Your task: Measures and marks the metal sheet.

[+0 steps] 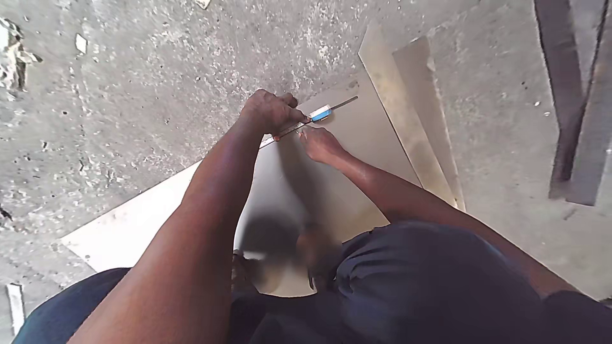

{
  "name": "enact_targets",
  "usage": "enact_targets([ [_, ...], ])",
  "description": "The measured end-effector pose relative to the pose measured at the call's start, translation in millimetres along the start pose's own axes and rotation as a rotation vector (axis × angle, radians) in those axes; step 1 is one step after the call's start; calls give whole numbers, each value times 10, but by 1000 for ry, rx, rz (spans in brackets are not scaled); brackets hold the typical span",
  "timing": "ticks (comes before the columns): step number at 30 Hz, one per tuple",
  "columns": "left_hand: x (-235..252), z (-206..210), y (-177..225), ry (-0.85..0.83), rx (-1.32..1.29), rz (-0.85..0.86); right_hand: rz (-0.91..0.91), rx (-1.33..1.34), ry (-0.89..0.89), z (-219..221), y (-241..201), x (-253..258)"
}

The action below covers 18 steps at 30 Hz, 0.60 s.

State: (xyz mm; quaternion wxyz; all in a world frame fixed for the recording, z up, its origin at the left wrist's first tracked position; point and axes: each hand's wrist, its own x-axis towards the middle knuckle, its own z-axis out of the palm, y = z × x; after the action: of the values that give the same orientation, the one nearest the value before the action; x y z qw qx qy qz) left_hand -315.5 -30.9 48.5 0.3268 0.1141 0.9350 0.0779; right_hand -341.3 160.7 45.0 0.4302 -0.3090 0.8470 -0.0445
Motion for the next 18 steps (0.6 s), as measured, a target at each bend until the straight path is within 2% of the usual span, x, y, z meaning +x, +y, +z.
enact_targets([
  [5,-5,-21,-5,-15,-25,7,15,1,-3,-18,-31,-11],
  [12,-2,6,-16,2,-5,13,60,-166,-16,-170,-299,-123],
  [13,3,17,-20,8,-11,16,56,-190,-44,-212,-320,-134],
  [16,-33,-13,-12,3,-57,-10,-20,-287,-348,-486,-325,-64],
  [17,-35,-11,13,10,-59,-3,-48,-298,-378,-480,-263,-66],
  [18,-28,0,16,26,-60,7,-54,-285,-327,-447,-206,-84],
])
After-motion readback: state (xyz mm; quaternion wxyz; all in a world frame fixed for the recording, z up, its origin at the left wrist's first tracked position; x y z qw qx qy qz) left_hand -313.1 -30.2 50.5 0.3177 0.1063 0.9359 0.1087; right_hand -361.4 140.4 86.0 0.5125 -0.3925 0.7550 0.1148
